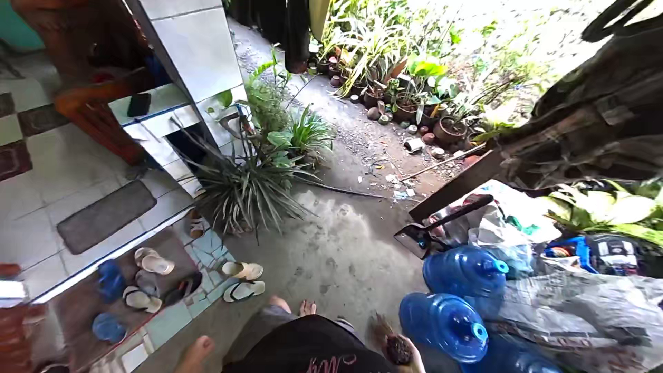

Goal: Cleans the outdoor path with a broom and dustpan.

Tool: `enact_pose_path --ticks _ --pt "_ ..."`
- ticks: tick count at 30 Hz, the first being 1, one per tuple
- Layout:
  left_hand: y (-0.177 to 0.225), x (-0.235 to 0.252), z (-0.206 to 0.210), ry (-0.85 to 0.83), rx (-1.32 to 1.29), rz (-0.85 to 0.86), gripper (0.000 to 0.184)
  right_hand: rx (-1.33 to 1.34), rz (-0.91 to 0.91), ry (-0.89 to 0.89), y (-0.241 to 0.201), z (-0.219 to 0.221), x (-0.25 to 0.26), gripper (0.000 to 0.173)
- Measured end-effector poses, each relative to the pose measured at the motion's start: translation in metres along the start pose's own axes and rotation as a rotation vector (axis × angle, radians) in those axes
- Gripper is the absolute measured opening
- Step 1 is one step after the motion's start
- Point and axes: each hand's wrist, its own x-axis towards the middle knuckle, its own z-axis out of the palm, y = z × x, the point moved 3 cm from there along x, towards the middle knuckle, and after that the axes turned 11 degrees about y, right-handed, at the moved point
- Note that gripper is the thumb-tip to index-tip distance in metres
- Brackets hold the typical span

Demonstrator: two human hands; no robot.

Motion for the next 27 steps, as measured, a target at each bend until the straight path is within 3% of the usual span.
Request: enact_pose_path --ticks 4,8,14,20,27 --pt "0.082 0.035 -0.029 0.0 0.09 0.054 0.031 0.061 -0.036 -0.06 -0.048 0.085 0.019 0.042" --pt "0.164 0.12 -0.063 0.018 0.2 0.204 0.03 0.154 -0.068 -0.087 -0.083 0.146 0.045 0.039" --pt "0.356 0.227 -0.135 0.079 0.146 0.369 0.03 0.186 -0.112 0.028 -0.111 0.223 0.065 0.033" --pt "0.528 0.264 -0.158 -0.03 0.171 0.604 0.031 0.285 -0.067 0.22 -0.134 0.261 0.077 0.031" --pt "0.629 0.284 -0.137 -0.235 0.309 0.7 0.027 0.316 0.068 0.366 -0.141 0.268 0.111 0.032"
